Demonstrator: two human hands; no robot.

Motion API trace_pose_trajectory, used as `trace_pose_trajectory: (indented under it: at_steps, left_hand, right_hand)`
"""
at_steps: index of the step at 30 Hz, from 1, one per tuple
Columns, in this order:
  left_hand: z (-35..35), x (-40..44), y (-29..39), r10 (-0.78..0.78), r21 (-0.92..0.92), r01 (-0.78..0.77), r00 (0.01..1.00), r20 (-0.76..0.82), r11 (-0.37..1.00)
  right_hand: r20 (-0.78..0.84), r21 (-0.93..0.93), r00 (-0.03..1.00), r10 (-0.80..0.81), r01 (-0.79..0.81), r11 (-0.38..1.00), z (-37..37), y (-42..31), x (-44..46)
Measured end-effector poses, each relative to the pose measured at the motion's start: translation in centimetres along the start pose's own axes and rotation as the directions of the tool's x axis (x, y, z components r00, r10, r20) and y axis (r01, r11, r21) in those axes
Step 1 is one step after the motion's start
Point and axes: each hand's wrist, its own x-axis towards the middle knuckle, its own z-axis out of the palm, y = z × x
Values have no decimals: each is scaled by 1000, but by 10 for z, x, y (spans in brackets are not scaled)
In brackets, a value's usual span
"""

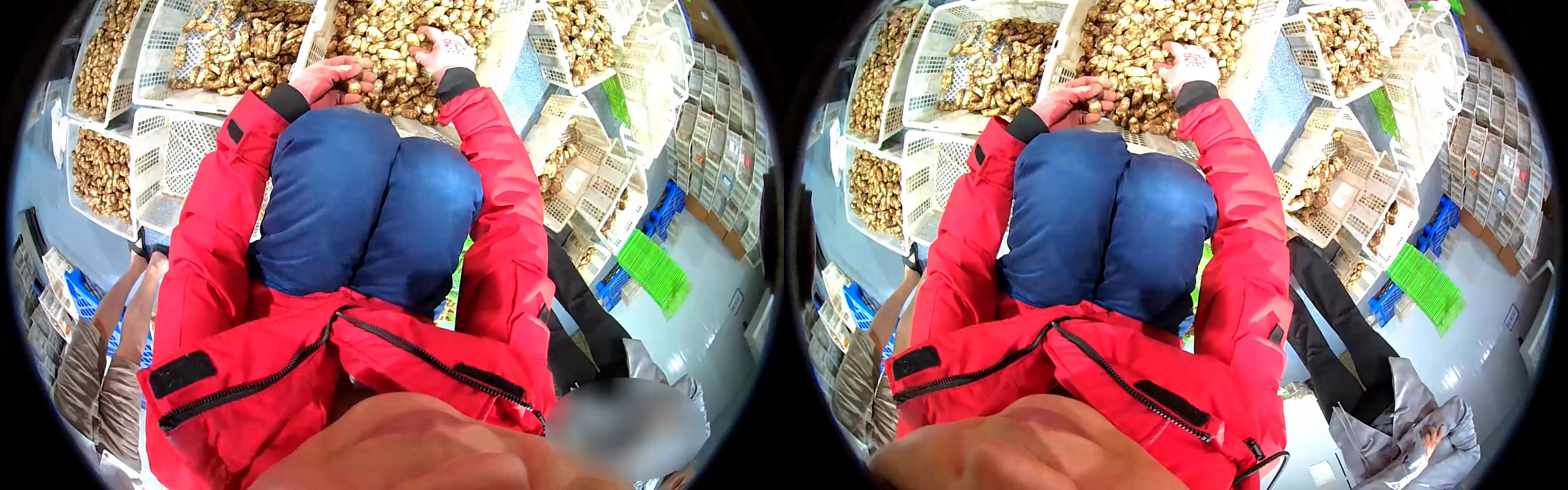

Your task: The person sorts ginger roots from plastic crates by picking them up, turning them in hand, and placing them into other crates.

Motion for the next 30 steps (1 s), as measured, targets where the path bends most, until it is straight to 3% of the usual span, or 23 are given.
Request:
trace_pose_trajectory:
  at_steps: [1,4,7,9,11,12,13,15,16,17,18,20,21,22,23,25,26,27,29,30]
  left_hand:
    - [-2,2,-3,4,-27,-4,1000,10,1000]
    - [-1,4,-3,2,-31,-3,1000,-30,1000]
    - [0,6,-1,6,11,-5,999,-46,1000]
    - [0,10,-2,97,92,-95,995,-22,991]
    - [3,8,1,59,50,-55,995,-76,997]
    - [8,3,3,27,29,-24,995,-99,999]
    - [11,2,4,-7,14,9,993,-117,1000]
    - [-4,10,-2,20,-47,-21,999,-29,999]
    - [-5,9,-3,49,-73,-49,999,-7,996]
    - [-5,7,-6,71,-100,-68,997,17,993]
    - [-8,10,-8,83,-67,-83,997,-3,994]
    - [-10,10,-6,68,-2,-68,998,-6,998]
    - [-10,8,-5,59,28,-59,998,-11,998]
    - [-7,4,-2,108,45,-112,991,78,993]
    - [-4,2,1,115,60,-118,992,46,991]
    - [2,0,1,116,93,-115,993,-12,989]
    - [0,1,0,124,65,-125,992,11,990]
    - [-4,3,-2,135,32,-138,988,69,990]
    - [-15,6,-5,162,-32,-158,970,184,987]
    - [-12,4,-3,171,-4,-174,963,209,985]
  right_hand:
    - [-34,-58,999,-27,25,998,-2,-5,0]
    - [91,-219,996,-6,25,975,-7,-25,2]
    - [44,-63,999,21,-18,998,3,-14,5]
    - [-200,139,966,-166,196,971,0,-3,-2]
    - [-100,325,995,27,7,946,-2,-2,-12]
    - [-102,337,993,-54,85,938,-2,-2,-14]
    - [-67,344,997,-25,47,938,-4,-7,-17]
    - [108,648,994,19,-85,757,4,-15,-14]
    - [106,751,994,-11,-73,656,-1,-29,-20]
    - [109,678,973,-205,78,731,9,-28,-16]
    - [86,734,960,-268,121,668,18,-33,-19]
    - [175,649,961,-212,50,759,-36,-62,-30]
    - [24,537,991,-128,95,838,-41,-55,-29]
    - [-39,560,998,-47,61,826,-30,-43,-16]
    - [-100,586,994,38,28,810,-19,-34,-2]
    - [-256,364,967,-17,113,924,-48,-41,14]
    - [-262,110,956,-131,164,980,-48,-41,28]
    - [-363,5,895,-260,281,960,-52,-50,34]
    - [-62,-51,964,-258,255,966,-46,-53,58]
    - [-145,-190,938,-314,285,939,-28,-47,56]
